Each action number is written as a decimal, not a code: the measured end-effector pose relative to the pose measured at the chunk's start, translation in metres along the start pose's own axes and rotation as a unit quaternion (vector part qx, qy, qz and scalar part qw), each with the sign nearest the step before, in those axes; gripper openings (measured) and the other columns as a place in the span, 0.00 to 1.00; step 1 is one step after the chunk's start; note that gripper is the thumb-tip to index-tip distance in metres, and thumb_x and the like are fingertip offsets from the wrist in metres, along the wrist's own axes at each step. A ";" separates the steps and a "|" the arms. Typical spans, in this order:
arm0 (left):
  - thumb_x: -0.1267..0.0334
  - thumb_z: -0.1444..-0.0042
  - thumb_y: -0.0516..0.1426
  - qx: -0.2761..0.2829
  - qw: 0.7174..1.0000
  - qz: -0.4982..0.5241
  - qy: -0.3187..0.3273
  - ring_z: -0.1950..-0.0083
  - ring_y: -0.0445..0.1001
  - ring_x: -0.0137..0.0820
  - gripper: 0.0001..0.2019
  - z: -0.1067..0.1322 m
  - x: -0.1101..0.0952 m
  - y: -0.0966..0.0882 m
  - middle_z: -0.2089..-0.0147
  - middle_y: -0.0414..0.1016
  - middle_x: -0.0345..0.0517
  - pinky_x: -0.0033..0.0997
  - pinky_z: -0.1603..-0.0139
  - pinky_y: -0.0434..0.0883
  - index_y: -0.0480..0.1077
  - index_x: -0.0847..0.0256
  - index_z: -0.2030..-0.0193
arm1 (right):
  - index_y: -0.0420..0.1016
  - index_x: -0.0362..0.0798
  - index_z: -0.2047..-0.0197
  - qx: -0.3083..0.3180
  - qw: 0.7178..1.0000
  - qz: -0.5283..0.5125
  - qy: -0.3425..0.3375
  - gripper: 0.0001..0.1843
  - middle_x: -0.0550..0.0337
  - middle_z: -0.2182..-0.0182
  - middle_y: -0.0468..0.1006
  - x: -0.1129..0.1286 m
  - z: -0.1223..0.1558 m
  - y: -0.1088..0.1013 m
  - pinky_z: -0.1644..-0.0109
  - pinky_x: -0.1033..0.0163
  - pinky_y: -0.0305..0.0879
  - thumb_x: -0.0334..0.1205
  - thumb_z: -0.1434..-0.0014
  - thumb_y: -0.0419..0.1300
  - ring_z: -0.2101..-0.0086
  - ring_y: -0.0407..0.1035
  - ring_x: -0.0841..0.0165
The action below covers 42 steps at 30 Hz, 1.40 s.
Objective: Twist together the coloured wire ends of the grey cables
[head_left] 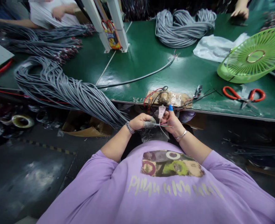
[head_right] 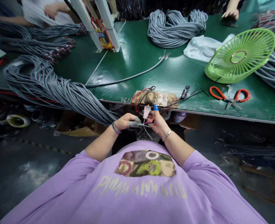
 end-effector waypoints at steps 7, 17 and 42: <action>0.45 0.46 0.64 0.059 0.996 -0.057 0.017 0.73 0.72 0.29 0.23 0.031 0.000 0.015 0.74 0.75 0.49 0.26 0.70 0.70 0.79 0.69 0.67 | 0.68 0.45 0.71 -0.034 0.998 0.006 0.050 0.34 0.64 0.78 0.71 -0.006 0.013 -0.015 0.85 0.76 0.36 0.72 0.51 0.64 0.85 0.46 0.83; 0.47 0.44 0.63 -0.110 0.989 -0.072 0.070 0.72 0.72 0.28 0.21 0.046 -0.004 0.014 0.72 0.76 0.48 0.25 0.70 0.70 0.78 0.68 0.66 | 0.70 0.45 0.68 0.018 0.998 0.042 0.040 0.33 0.64 0.77 0.70 0.006 0.013 -0.002 0.84 0.74 0.31 0.72 0.49 0.62 0.84 0.44 0.82; 0.46 0.48 0.65 -0.120 0.990 -0.016 0.068 0.72 0.64 0.23 0.22 0.001 0.007 -0.003 0.74 0.71 0.42 0.25 0.68 0.63 0.76 0.69 0.69 | 0.67 0.46 0.74 -0.039 0.999 -0.021 -0.006 0.28 0.68 0.83 0.65 0.007 0.005 0.015 0.85 0.73 0.40 0.62 0.52 0.71 0.84 0.45 0.82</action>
Point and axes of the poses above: each hand's wrist, its own z-axis away from the middle knuckle, its own y-axis out of the palm, x = y × z, the point moved 5 cm from there along -z, towards the middle knuckle
